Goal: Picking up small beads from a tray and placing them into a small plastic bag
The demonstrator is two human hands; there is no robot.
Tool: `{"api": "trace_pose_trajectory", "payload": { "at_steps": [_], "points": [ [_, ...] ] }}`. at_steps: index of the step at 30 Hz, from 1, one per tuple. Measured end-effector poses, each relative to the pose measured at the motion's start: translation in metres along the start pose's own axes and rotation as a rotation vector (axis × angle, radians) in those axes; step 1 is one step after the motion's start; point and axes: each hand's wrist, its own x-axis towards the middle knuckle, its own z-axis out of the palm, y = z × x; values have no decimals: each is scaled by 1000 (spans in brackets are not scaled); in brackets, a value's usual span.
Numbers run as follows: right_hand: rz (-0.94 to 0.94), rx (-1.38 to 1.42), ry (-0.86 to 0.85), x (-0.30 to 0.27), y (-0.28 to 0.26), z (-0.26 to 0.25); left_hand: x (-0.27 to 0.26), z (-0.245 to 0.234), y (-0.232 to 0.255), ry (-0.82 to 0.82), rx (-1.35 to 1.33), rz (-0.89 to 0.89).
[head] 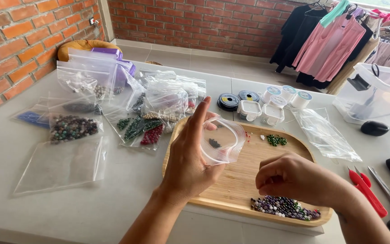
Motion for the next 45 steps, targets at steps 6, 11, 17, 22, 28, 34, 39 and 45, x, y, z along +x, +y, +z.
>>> {"api": "trace_pose_trajectory", "payload": {
  "at_steps": [6, 11, 17, 22, 28, 34, 39, 45],
  "points": [
    [110, -3, 0, 0, -5, 20, -7, 9, -5, -60, 29, 21],
    [99, -70, -17, 3, -8, 25, -9, 15, -10, -109, 53, 52],
    [125, -125, -22, 3, -8, 28, -8, 15, -8, -195, 70, 26],
    [190, -122, -46, 5, -11, 30, -8, 15, -8, -234, 85, 53],
    [197, -174, 5, 4, -6, 27, -4, 14, -1, -425, 123, 1],
    [250, 72, 318, -1, -6, 3, -4, 14, 6, -541, 81, -31],
    [55, 150, 410, 16, -20, 5, -4, 11, 18, -560, 63, -19],
    [303, 200, 159, 0, -25, -9, -3, 12, 15, -576, 58, -26]
  ]
}}
